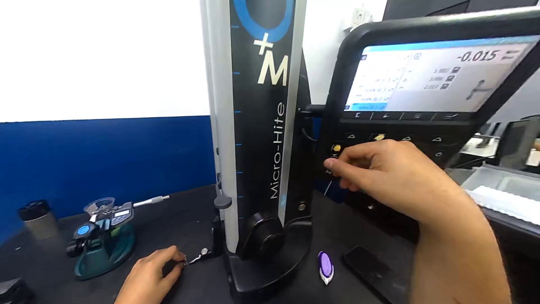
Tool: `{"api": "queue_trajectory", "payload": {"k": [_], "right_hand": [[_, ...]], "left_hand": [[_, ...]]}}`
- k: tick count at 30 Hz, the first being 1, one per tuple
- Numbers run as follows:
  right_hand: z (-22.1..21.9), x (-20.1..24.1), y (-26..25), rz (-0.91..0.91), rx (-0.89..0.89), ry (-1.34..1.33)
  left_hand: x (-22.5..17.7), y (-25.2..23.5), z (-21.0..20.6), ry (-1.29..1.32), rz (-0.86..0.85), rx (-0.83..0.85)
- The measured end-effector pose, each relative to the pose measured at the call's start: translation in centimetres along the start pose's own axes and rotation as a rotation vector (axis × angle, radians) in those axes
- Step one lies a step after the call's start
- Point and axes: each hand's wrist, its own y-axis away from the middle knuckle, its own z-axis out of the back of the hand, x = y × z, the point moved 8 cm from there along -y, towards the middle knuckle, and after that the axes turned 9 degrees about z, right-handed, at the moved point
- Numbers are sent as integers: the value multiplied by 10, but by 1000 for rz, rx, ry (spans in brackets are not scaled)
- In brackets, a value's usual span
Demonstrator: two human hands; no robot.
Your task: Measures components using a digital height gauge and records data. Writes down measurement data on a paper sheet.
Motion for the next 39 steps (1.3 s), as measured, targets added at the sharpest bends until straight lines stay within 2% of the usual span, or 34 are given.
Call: {"api": "queue_trajectory", "payload": {"k": [3,6,10,15,22,26,29,39], "right_hand": [[-2,-20,5,-209,89,75],[-14,-25,6,-313,191,68],[-17,-26,4,-400,194,51],[-18,-25,3,-392,166,-55],[-19,-23,-2,-366,116,-28],[-25,-34,-3,-287,107,-98],[-28,-36,-2,-336,164,-146],[-23,-30,4,-301,131,-107]], "left_hand": [[-2,1,2,12,7,39],[-5,3,2,20,14,69],[-5,3,4,14,6,75],[-2,4,3,3,22,72],[3,0,-3,-56,57,-8],[2,0,-3,-56,151,88],[2,0,-3,-62,165,119],[0,0,-3,-71,171,127]]}}
